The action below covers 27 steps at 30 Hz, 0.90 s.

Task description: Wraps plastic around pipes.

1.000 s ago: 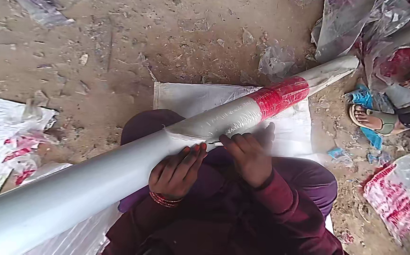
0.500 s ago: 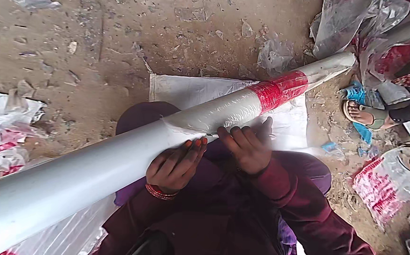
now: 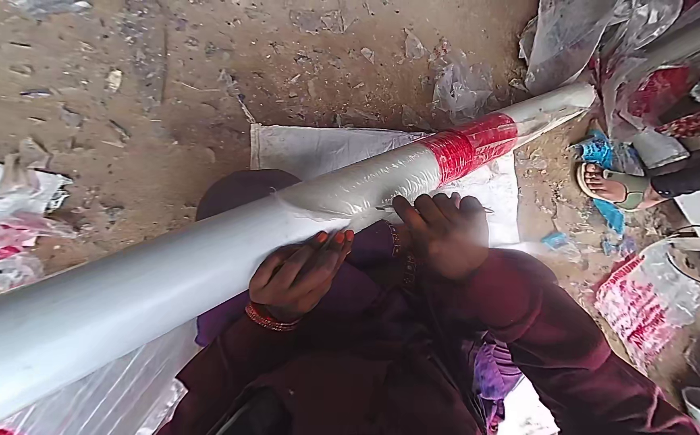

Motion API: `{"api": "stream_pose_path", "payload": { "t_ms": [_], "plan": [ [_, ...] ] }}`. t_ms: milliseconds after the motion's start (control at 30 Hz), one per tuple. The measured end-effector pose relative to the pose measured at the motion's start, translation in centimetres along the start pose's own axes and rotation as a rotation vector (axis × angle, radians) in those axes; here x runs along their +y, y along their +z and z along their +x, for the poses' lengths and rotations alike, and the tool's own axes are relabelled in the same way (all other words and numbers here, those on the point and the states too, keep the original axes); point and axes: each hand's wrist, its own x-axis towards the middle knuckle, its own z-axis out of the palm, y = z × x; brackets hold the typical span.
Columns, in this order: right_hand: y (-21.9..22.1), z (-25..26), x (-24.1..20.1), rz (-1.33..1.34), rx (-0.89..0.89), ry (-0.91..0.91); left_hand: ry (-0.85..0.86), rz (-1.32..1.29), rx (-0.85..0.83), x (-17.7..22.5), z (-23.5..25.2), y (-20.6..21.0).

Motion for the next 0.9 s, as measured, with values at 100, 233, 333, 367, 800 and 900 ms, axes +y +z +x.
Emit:
{"api": "stream_pose_path", "payload": {
  "t_ms": [100, 233, 333, 367, 800, 900],
  "plan": [
    [-1.0, 0.1, -0.8, 0.092, 0.060, -0.005, 0.009, 0.005, -0.015, 0.1, 0.2, -0.1],
    [-0.9, 0.6, -2.1, 0.120, 0.079, 0.013, 0.025, 0.023, -0.036, 0.0, 0.3, -0.3],
    [-0.7, 1.0, -2.4, 0.123, 0.082, 0.015, 0.024, 0.018, -0.029, 0.0, 0.3, -0.2],
    [-0.6, 1.1, -2.5, 0.122, 0.078, 0.013, 0.024, 0.011, -0.029, 0.1, 0.3, -0.2],
    [-0.4, 0.8, -0.4, -0.053, 0.002, -0.078, 0.007, -0.112, 0.020, -0.5, -0.3, 0.0],
    [-0.6, 0.2, 0.7, -0.119, -0.065, -0.058, 0.031, -0.151, 0.030, -0.6, -0.4, 0.0]
  ]
}}
